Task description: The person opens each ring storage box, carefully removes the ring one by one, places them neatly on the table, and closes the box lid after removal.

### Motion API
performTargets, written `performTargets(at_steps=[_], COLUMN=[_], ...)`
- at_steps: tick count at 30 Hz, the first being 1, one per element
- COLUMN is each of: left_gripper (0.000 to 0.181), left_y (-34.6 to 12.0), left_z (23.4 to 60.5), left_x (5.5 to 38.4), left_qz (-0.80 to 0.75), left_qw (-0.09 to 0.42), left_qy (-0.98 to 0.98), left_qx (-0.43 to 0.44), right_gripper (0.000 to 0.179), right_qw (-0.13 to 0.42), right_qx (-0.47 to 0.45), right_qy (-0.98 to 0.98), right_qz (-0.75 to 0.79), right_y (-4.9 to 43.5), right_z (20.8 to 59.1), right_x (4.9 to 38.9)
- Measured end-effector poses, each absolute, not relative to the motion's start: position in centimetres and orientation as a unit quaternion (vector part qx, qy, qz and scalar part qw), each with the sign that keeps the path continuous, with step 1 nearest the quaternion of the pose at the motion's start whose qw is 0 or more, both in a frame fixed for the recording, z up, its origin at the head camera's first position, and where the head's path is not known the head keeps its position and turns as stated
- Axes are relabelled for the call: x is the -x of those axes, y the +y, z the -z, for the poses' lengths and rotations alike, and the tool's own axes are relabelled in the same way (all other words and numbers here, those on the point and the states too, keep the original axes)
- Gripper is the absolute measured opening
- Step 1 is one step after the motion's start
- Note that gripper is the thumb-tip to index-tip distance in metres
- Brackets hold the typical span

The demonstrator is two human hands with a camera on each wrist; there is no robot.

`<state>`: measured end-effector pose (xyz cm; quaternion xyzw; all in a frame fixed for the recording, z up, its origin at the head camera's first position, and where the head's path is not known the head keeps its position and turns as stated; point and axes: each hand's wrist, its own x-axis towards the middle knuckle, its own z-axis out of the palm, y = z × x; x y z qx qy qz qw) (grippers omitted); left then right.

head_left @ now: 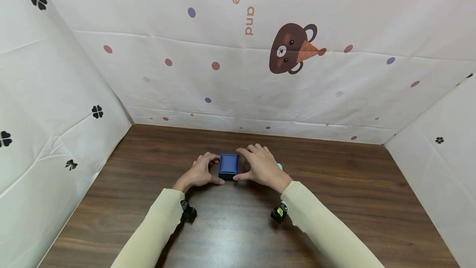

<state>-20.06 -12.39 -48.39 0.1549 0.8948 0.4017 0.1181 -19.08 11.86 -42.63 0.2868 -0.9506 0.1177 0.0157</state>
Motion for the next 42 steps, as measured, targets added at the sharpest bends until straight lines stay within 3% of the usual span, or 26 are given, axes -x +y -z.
performTargets(at_steps=[16, 33, 42], left_gripper=[0.072, 0.072, 0.072], left_y=[-12.2, -12.0, -12.3], left_z=[48.2, 48.4, 48.6], left_x=[19.9, 19.8, 20.0], left_qz=[-0.405, -0.409, -0.405], left_qw=[0.114, 0.113, 0.11], left_qy=[0.893, 0.892, 0.894], left_qx=[-0.16, -0.154, -0.155], right_gripper=[0.074, 0.057, 0.055], right_qw=[-0.042, -0.278, -0.321], right_qx=[-0.264, -0.191, -0.132], right_qy=[-0.947, -0.859, -0.839], right_qz=[-0.177, -0.386, -0.418], right_y=[11.6, 12.6, 12.7], right_z=[42.9, 41.8, 42.3], right_x=[20.7, 25.2, 26.4])
